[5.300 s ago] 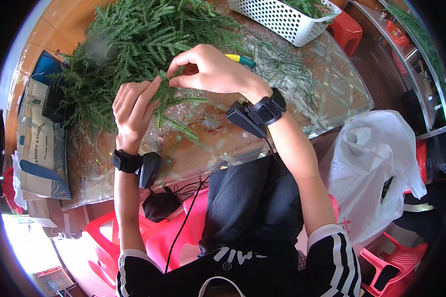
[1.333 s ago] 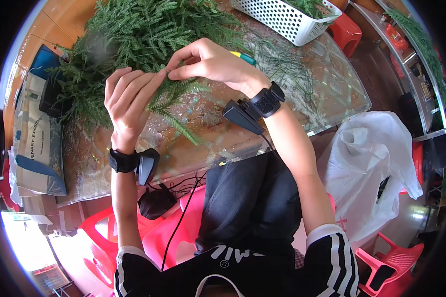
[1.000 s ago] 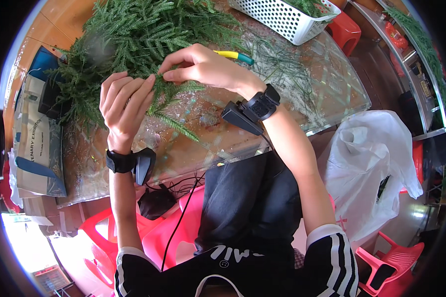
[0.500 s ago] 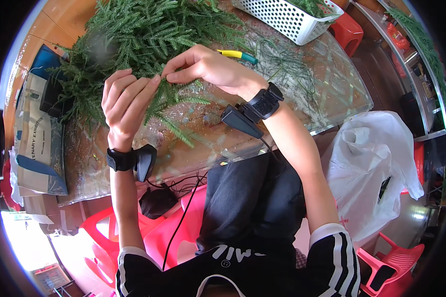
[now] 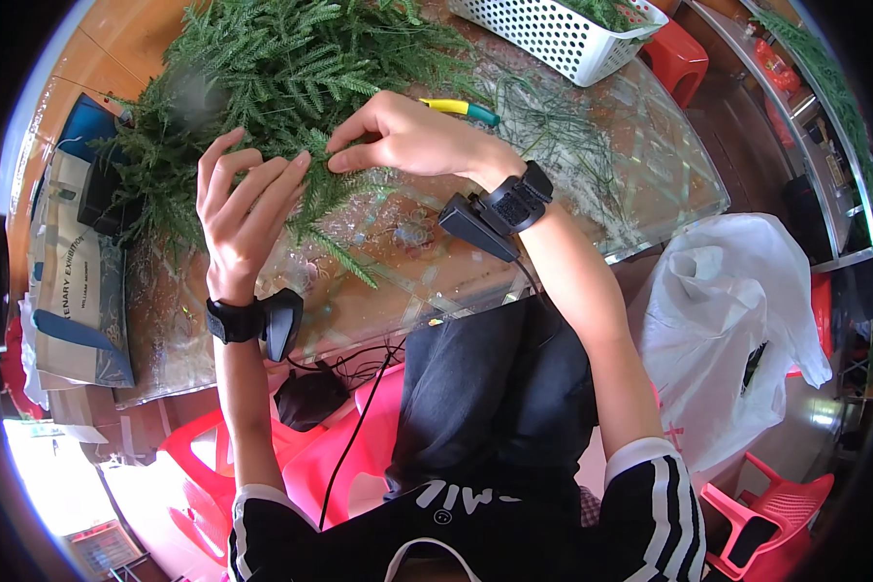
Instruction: The person is trimming and sorting green fern-like branches at a workstation.
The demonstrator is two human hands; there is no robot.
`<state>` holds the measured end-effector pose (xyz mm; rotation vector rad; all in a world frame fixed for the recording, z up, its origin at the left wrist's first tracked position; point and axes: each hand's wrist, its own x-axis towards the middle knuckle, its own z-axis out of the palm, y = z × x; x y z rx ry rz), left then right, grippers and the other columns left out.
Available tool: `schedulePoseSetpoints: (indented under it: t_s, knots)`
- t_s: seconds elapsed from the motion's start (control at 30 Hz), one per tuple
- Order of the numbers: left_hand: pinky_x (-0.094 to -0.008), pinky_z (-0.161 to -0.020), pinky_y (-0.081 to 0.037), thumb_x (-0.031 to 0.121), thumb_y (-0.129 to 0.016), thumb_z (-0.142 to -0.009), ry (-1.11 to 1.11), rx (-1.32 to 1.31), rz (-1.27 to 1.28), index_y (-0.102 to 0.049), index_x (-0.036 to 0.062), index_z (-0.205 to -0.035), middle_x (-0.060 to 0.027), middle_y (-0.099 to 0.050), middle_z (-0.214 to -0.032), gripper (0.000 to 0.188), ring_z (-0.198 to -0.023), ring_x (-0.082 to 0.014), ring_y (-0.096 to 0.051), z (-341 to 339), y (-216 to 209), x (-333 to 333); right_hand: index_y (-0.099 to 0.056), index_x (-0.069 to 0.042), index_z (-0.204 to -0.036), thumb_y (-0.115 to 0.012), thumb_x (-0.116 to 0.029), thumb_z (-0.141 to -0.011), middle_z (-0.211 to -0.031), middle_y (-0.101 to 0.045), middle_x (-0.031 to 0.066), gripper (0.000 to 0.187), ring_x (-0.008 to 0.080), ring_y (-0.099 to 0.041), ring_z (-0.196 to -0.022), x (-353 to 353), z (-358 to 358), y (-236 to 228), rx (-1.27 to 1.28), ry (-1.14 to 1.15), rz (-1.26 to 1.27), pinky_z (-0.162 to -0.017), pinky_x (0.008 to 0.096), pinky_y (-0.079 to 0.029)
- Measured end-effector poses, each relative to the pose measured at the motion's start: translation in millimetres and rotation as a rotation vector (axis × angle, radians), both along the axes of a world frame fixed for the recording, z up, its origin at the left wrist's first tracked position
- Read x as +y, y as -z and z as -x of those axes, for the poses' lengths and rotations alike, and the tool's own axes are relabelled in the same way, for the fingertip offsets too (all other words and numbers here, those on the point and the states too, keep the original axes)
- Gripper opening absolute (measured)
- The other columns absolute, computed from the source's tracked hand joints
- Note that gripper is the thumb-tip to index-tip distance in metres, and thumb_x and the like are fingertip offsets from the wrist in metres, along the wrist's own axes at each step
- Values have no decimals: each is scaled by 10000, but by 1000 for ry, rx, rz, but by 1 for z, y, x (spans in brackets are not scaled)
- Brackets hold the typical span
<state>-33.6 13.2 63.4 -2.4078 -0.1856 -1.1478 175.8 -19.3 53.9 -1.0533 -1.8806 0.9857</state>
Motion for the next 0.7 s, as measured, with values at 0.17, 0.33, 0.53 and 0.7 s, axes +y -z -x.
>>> schedulePoseSetpoints:
  t_s: [0.17, 0.33, 0.53, 0.7]
  knots:
    - [-477, -862, -430, 125, -685, -591, -13, 71, 8, -665, 80, -849, 20, -586, -755, 263, -725, -150, -548, 0, -3, -2, -636, 30, -946, -662, -142, -791, -708, -622, 30, 233, 50, -508, -637, -1, 4, 0, -63, -9, -34, -553, 226, -398]
    - [-485, -872, -419, 150, -693, -579, 5, 39, 19, -661, 76, -803, 20, -587, -727, 239, -728, -144, -552, 0, 0, -1, -639, 38, -910, -661, -110, -772, -710, -632, 70, 204, 89, -545, -627, -1, 9, 8, -39, -5, -153, -541, 241, -410]
    - [-460, -850, -419, 140, -729, -557, 61, -27, 187, -630, 62, -702, 13, -580, -678, 192, -699, -152, -551, 0, 1, 6, -645, 37, -871, -656, -56, -744, -688, -614, 104, 157, 144, -569, -609, -4, 19, 8, -44, 79, -368, -524, 262, -413]
    - [-359, -785, -429, 103, -744, -607, 161, -200, 472, -616, 49, -670, -4, -566, -633, 152, -654, -144, -526, 0, 11, 15, -649, 26, -844, -648, -16, -721, -637, -568, 101, 130, 170, -536, -558, -8, 27, 4, -56, 155, -516, -498, 285, -395]
